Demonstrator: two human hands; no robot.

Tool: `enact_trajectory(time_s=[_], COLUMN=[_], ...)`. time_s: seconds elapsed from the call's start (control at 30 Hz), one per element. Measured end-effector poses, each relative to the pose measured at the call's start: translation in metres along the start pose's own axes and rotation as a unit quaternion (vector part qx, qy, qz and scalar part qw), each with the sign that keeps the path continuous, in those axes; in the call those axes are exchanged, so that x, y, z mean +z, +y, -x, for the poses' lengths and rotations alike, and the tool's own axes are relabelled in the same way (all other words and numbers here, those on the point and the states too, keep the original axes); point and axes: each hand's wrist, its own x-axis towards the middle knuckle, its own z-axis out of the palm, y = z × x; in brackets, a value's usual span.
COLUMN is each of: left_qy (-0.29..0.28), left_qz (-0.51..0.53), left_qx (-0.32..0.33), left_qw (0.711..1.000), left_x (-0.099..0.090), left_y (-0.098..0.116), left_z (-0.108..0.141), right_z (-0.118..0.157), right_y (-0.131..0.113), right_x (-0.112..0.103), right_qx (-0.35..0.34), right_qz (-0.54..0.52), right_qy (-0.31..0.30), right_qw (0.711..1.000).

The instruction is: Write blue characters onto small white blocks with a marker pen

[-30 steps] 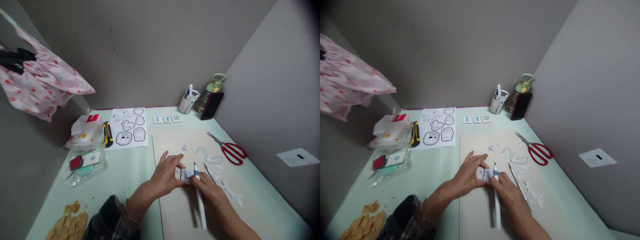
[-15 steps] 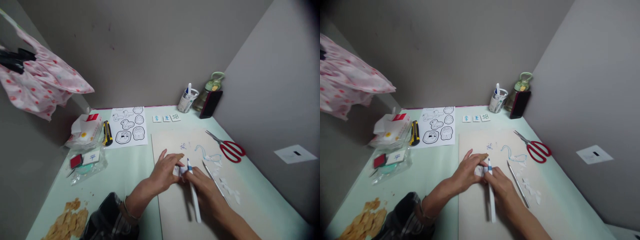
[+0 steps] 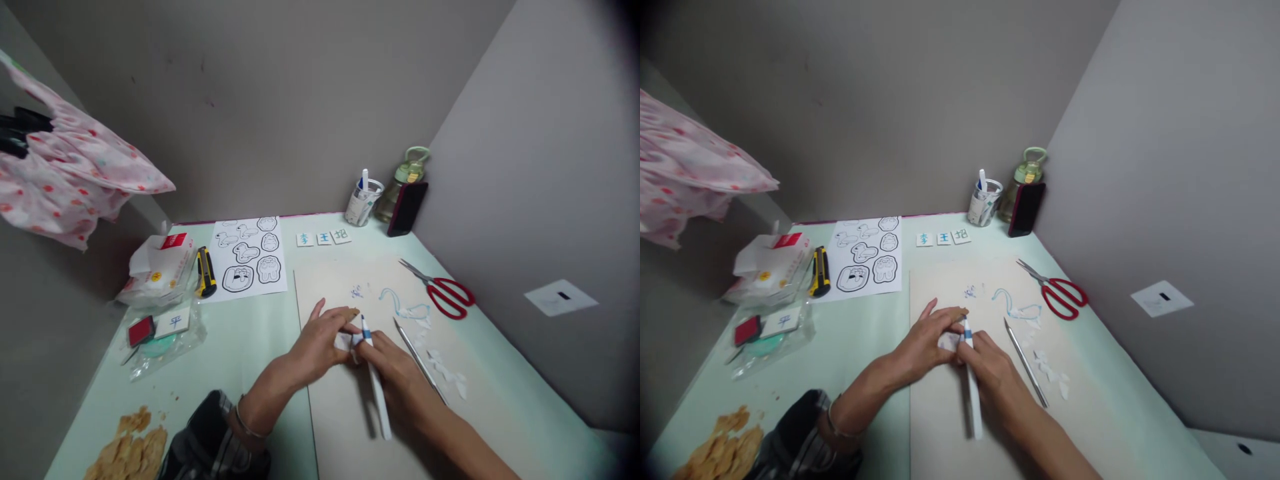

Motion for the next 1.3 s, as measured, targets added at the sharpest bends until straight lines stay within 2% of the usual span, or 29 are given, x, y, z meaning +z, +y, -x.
enact_trajectory(time_s=[0.13,0.33,0.4,0.63,0.73,0.87,0.97,1.07,1.2,1.3], left_qy=[-0.008,-0.001,-0.004,0.012,0.034,0.051,0.063,0.084,0.14,0.16], left_qz=[0.009,0.017,0.031,0.156,0.259,0.411,0.499,0.548,0.557,0.525], left_qx=[-0.005,-0.007,-0.009,-0.056,-0.097,-0.125,-0.142,-0.159,-0.17,-0.181], left_qw=[1.0,1.0,0.999,0.986,0.96,0.902,0.853,0.817,0.801,0.816], left_x=[0.001,-0.001,-0.001,-0.003,-0.007,-0.016,-0.02,-0.021,-0.018,-0.016], left_y=[0.0,0.0,0.001,0.006,0.012,0.022,0.028,0.03,0.028,0.027], left_z=[-0.001,-0.001,-0.001,0.001,0.001,-0.002,-0.006,-0.007,-0.003,0.0], right_z=[0.01,-0.004,-0.002,0.048,0.064,0.07,0.066,0.057,0.049,0.052], right_y=[0.007,0.002,0.003,0.01,0.001,-0.005,-0.003,-0.005,-0.014,-0.016], right_x=[-0.007,0.01,0.009,-0.025,-0.031,-0.034,-0.037,-0.039,-0.036,-0.035], right_qx=[-0.001,-0.013,-0.003,0.105,0.174,0.291,0.33,0.346,0.369,0.376], right_qz=[0.009,-0.003,0.003,0.041,0.025,-0.053,-0.108,-0.155,-0.193,-0.207], right_qy=[0.005,0.011,0.015,0.072,0.116,0.167,0.189,0.215,0.228,0.223], right_qw=[1.0,1.0,1.0,0.991,0.978,0.94,0.919,0.9,0.88,0.876])
